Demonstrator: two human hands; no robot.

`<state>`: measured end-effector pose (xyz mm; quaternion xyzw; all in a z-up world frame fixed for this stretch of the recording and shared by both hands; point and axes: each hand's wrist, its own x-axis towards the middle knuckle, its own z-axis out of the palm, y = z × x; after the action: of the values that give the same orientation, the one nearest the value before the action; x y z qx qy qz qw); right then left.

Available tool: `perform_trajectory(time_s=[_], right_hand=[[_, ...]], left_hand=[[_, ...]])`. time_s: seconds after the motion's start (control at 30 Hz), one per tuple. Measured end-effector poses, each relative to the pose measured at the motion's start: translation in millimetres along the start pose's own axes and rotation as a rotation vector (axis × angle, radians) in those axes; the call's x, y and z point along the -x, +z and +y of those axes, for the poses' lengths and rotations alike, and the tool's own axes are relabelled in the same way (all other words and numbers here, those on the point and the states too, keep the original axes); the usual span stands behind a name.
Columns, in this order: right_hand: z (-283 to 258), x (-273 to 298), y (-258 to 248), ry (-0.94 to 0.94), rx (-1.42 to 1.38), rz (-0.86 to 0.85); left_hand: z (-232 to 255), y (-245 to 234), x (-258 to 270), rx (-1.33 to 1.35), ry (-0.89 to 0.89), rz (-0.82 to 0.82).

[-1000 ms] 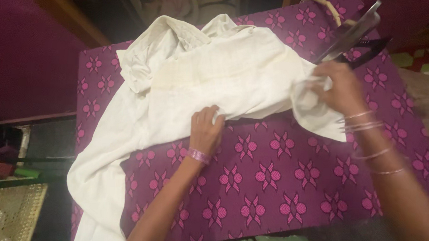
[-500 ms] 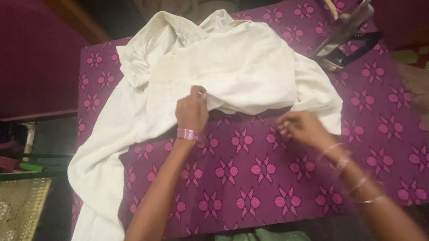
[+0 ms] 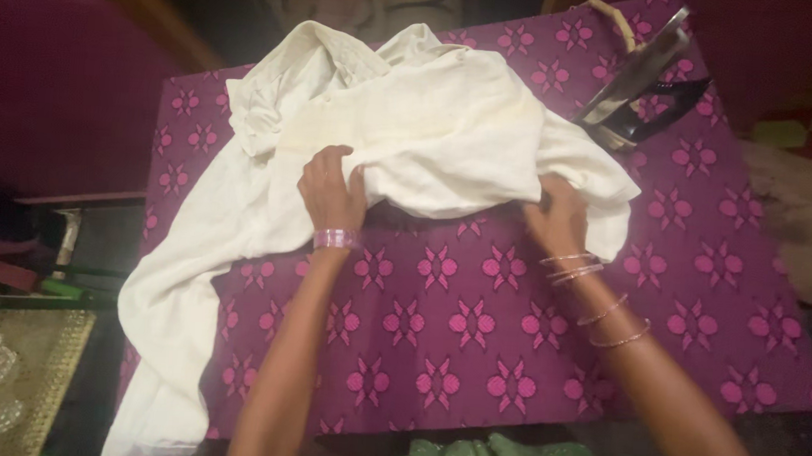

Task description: The person irons a white shirt on a table. They smooth the fabric, use an iron to press the sleeves and body, and repeatedly adjust the shirt's position to reach different areas.

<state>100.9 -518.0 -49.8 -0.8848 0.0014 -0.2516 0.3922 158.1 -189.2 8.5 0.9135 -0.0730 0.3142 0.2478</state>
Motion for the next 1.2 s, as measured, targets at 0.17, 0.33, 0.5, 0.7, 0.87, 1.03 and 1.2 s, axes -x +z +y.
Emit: perform_trajectory(time_s=[0.17,0.33,0.5,0.7,0.87,1.03,1.2], right_hand=[[24.6,-4.8,-15.0,0.159,-0.452,-0.280],[20.1,-2.9,-57.5,0.249,-0.697,-0.373],[23.8,19.8,-97.5,0.212,-0.795,-0.290],[72.9,52.6,-116.6,0.407,-0.834,-0.193],[64.7,73.7,-143.7,0.486,-1.037,-0.234],[52.6,115.3,-164.7,0.557,-0.940,-0.309],[61.0,155.3,-180.0,0.606,-0.972,-0.341]], left_hand=[[13.2,2.3,36.1,-0.067,-0.002,0.031],[22.7,-2.4,71.2,-0.096,0.051,-0.022],[46.8,-16.7,96.5,-0.179,0.029,-0.029],[43.8,-27.2,118.3,-0.312,0.054,0.064],[-8.1,-27.9,129.1,-0.371,0.005,0.084],[-48.3,-57.0,149.8,-0.439,-0.103,-0.165],[-51.0,-72.1,147.3,-0.450,0.115,-0.068]])
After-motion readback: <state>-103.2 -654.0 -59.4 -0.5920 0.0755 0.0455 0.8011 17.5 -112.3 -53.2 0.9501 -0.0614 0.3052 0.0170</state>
